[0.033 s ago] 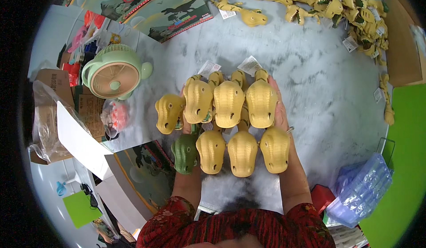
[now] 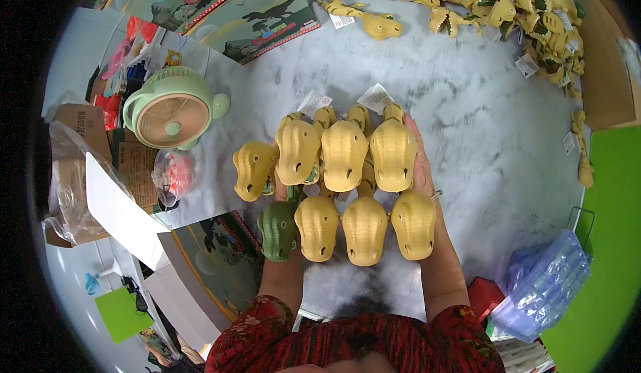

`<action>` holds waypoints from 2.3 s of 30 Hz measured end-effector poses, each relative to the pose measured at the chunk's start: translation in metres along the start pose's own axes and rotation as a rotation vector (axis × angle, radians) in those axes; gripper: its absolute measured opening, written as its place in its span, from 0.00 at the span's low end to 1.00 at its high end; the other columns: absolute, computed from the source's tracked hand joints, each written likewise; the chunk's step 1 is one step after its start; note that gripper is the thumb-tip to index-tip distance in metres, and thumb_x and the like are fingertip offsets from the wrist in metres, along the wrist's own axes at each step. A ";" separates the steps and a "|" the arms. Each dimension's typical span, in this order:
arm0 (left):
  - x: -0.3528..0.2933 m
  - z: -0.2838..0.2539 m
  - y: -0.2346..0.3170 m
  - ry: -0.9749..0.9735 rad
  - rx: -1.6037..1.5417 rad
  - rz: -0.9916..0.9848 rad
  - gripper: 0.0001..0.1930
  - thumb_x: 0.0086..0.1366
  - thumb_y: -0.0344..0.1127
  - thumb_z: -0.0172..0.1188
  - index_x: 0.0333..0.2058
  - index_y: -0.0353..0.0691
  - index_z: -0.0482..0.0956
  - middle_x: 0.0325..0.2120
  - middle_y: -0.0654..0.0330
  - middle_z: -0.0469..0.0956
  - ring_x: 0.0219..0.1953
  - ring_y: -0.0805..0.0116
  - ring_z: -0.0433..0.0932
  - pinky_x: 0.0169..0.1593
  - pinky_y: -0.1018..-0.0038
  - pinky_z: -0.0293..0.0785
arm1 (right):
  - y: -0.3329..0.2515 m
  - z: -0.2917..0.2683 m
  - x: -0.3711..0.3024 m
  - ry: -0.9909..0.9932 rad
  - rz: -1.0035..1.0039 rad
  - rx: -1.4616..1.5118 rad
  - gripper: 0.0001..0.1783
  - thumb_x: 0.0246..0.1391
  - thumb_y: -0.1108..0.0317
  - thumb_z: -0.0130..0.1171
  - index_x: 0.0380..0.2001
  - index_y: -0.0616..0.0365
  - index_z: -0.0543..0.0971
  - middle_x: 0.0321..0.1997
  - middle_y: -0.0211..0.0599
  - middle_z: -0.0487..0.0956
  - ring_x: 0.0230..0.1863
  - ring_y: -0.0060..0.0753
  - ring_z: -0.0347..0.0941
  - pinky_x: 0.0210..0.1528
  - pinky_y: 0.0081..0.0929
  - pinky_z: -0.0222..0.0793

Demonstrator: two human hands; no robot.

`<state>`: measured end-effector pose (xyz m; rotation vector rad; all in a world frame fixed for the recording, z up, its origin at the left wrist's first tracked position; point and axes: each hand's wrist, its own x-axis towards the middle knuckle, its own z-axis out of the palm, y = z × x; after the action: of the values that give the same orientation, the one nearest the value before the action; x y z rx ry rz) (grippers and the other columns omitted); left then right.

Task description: Placing toy dinosaur heads into plastic trays and cardboard boxes, then sealing the boxes with tape.

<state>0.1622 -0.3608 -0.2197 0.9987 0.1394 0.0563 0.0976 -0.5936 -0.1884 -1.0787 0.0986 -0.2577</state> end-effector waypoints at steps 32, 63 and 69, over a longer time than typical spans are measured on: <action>-0.053 0.155 0.100 -0.212 0.471 0.901 0.18 0.51 0.30 0.51 0.43 0.39 0.64 0.39 0.57 0.66 0.41 0.64 0.67 0.45 0.70 0.65 | -0.105 -0.005 -0.048 0.134 -0.446 -0.740 0.09 0.44 0.65 0.43 0.32 0.53 0.65 0.33 0.35 0.64 0.36 0.39 0.60 0.37 0.34 0.56; -0.162 -0.153 0.400 0.555 1.181 0.805 0.14 0.57 0.38 0.46 0.41 0.41 0.65 0.32 0.60 0.71 0.33 0.68 0.71 0.38 0.72 0.68 | -0.094 0.342 -0.110 -0.270 -1.634 -0.649 0.16 0.34 0.67 0.52 0.32 0.58 0.72 0.33 0.36 0.69 0.35 0.38 0.62 0.35 0.30 0.60; -0.213 -0.132 0.368 0.535 -0.305 0.445 0.14 0.50 0.30 0.55 0.38 0.38 0.69 0.29 0.60 0.73 0.30 0.70 0.72 0.33 0.76 0.69 | -0.062 0.331 -0.135 -0.341 -1.471 -0.530 0.14 0.32 0.69 0.52 0.29 0.59 0.73 0.33 0.35 0.70 0.37 0.37 0.63 0.37 0.30 0.59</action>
<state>-0.0610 -0.0753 0.0385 0.6742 0.3829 0.7342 0.0248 -0.3030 0.0163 -1.5402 -1.0284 -1.4087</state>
